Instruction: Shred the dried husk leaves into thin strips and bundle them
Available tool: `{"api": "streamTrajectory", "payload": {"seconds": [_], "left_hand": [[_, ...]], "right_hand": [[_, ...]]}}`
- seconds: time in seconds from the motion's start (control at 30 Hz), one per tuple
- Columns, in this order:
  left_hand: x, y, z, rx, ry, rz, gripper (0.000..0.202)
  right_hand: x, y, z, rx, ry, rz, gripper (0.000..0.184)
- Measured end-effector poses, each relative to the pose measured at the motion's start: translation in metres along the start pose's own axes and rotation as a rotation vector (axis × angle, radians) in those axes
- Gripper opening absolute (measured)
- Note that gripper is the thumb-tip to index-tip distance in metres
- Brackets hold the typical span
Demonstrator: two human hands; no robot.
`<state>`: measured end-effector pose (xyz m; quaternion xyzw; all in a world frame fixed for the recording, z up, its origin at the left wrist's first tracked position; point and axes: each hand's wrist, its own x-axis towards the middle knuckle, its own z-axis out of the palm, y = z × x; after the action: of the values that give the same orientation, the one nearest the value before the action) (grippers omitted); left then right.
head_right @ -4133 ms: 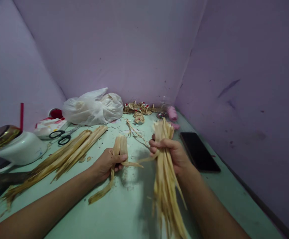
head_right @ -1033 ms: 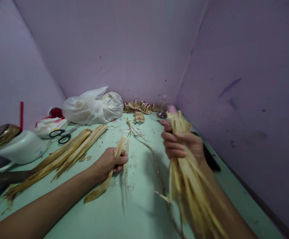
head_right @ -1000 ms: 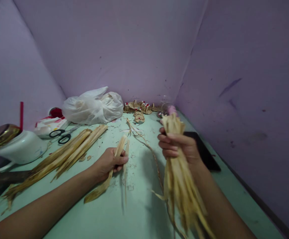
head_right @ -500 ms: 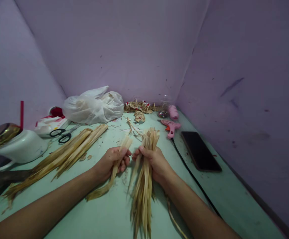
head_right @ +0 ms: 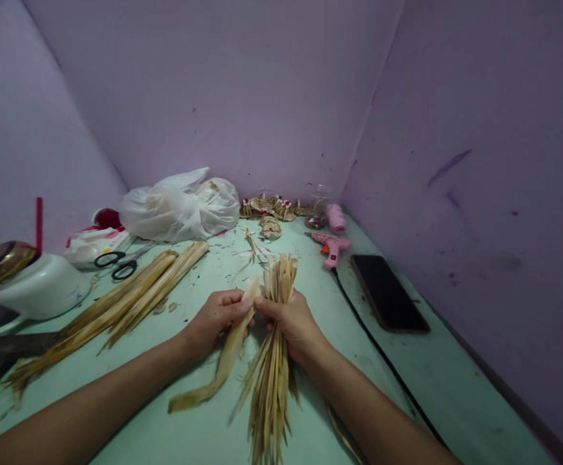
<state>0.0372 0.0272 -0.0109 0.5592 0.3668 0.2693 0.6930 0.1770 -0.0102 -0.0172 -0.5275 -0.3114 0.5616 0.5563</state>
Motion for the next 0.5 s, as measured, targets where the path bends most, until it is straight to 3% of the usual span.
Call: {"api": "streamTrajectory", "payload": {"seconds": [0.17, 0.27, 0.4, 0.5], "left_hand": [[-0.0016, 0.0021, 0.0038, 0.021, -0.007, 0.122, 0.037], [0.0010, 0.0002, 0.0037, -0.005, 0.009, 0.061, 0.029], [0.0052, -0.0010, 0.0000, -0.116, 0.176, -0.056, 0.026], [0.0059, -0.0002, -0.0017, -0.108, 0.225, -0.057, 0.027]], "right_hand": [[-0.0003, -0.0010, 0.0010, -0.005, 0.000, -0.017, 0.028], [-0.0001, -0.0036, -0.0006, -0.020, -0.018, -0.007, 0.027], [0.0030, -0.0075, -0.0046, -0.041, 0.017, 0.010, 0.029], [0.0047, -0.0097, -0.0064, -0.034, 0.017, 0.021, 0.030]]}}
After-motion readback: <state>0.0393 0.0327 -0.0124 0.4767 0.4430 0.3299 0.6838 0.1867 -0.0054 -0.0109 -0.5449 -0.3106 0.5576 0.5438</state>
